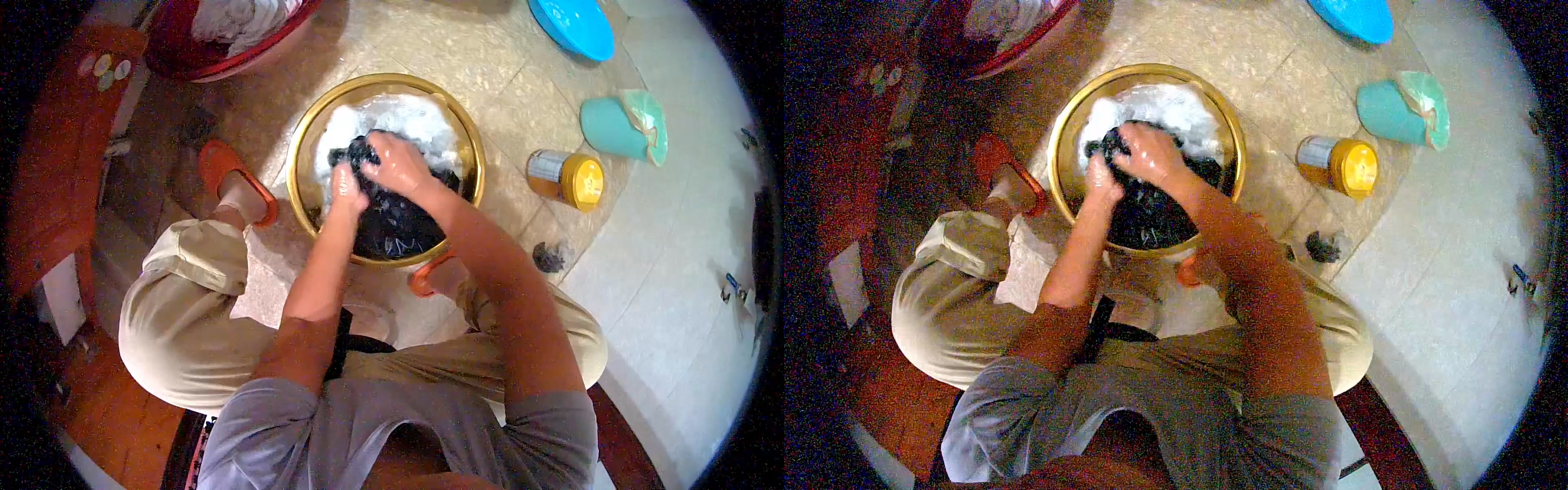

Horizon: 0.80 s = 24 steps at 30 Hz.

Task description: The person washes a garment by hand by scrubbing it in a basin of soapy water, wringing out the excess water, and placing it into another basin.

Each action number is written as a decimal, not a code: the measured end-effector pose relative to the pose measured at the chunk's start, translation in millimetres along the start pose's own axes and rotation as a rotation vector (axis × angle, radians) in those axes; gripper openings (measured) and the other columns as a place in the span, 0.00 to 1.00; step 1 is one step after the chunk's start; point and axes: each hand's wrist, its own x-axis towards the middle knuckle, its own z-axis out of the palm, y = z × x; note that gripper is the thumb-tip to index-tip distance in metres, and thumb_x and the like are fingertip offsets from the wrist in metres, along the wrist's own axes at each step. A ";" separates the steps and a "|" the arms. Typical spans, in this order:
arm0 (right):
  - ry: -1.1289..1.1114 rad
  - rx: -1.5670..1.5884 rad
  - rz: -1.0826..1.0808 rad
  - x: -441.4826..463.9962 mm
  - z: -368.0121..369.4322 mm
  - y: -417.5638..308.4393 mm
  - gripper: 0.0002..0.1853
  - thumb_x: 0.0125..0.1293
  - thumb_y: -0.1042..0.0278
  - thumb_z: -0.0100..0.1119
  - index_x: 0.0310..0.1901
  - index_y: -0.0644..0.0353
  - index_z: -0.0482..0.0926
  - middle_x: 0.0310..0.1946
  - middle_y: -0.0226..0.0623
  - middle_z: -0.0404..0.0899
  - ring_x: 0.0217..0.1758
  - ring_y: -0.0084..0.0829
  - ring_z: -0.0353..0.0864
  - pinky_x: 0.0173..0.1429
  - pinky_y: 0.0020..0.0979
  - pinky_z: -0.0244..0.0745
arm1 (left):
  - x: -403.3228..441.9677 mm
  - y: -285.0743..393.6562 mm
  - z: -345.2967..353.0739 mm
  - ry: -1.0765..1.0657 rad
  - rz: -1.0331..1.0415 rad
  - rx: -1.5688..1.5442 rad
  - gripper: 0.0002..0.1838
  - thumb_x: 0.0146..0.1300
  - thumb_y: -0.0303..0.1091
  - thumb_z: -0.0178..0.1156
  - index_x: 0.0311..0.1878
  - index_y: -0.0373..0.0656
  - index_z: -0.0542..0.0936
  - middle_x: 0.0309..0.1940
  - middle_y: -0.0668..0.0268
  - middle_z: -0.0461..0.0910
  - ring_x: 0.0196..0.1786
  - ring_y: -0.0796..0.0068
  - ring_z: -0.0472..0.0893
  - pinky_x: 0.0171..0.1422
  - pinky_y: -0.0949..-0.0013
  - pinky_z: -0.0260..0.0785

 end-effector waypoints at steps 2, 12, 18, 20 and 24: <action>0.007 -0.224 0.008 2.8 -19.3 17.9 0.16 0.50 0.60 0.63 0.36 0.60 0.72 0.43 0.48 0.73 0.44 0.49 0.76 0.44 0.46 0.74 | 8.2 20.7 -7.1 -0.034 0.149 0.373 0.13 0.59 0.43 0.56 0.38 0.43 0.78 0.38 0.62 0.79 0.41 0.66 0.78 0.51 0.65 0.69; -0.343 -0.488 0.196 -16.6 52.9 88.9 0.19 0.56 0.63 0.52 0.52 0.45 0.74 0.57 0.37 0.69 0.59 0.46 0.66 0.56 0.58 0.60 | 46.7 -4.2 -17.0 -0.085 0.150 1.786 0.26 0.63 0.39 0.51 0.64 0.44 0.63 0.57 0.41 0.67 0.61 0.42 0.65 0.66 0.54 0.59; 0.119 -0.035 -0.152 5.0 30.0 43.1 0.14 0.40 0.68 0.59 0.34 0.53 0.78 0.32 0.40 0.74 0.42 0.47 0.72 0.45 0.45 0.68 | 73.5 16.9 -2.5 0.033 0.089 0.454 0.26 0.63 0.54 0.49 0.46 0.38 0.76 0.37 0.59 0.80 0.39 0.66 0.80 0.48 0.59 0.73; 0.011 -0.006 -0.402 -8.5 7.1 -0.1 0.14 0.38 0.67 0.60 0.32 0.51 0.77 0.29 0.36 0.71 0.40 0.42 0.70 0.44 0.42 0.66 | 73.6 29.8 -4.6 -0.399 -0.226 0.167 0.21 0.62 0.49 0.54 0.47 0.41 0.75 0.38 0.60 0.79 0.37 0.65 0.79 0.47 0.60 0.73; -0.017 -0.015 -0.517 -28.7 -3.4 -48.1 0.19 0.37 0.61 0.64 0.36 0.51 0.76 0.31 0.34 0.70 0.42 0.41 0.71 0.44 0.43 0.66 | 27.1 7.0 2.0 -0.346 -0.159 -0.055 0.15 0.63 0.40 0.52 0.49 0.43 0.75 0.41 0.61 0.79 0.41 0.66 0.78 0.49 0.61 0.72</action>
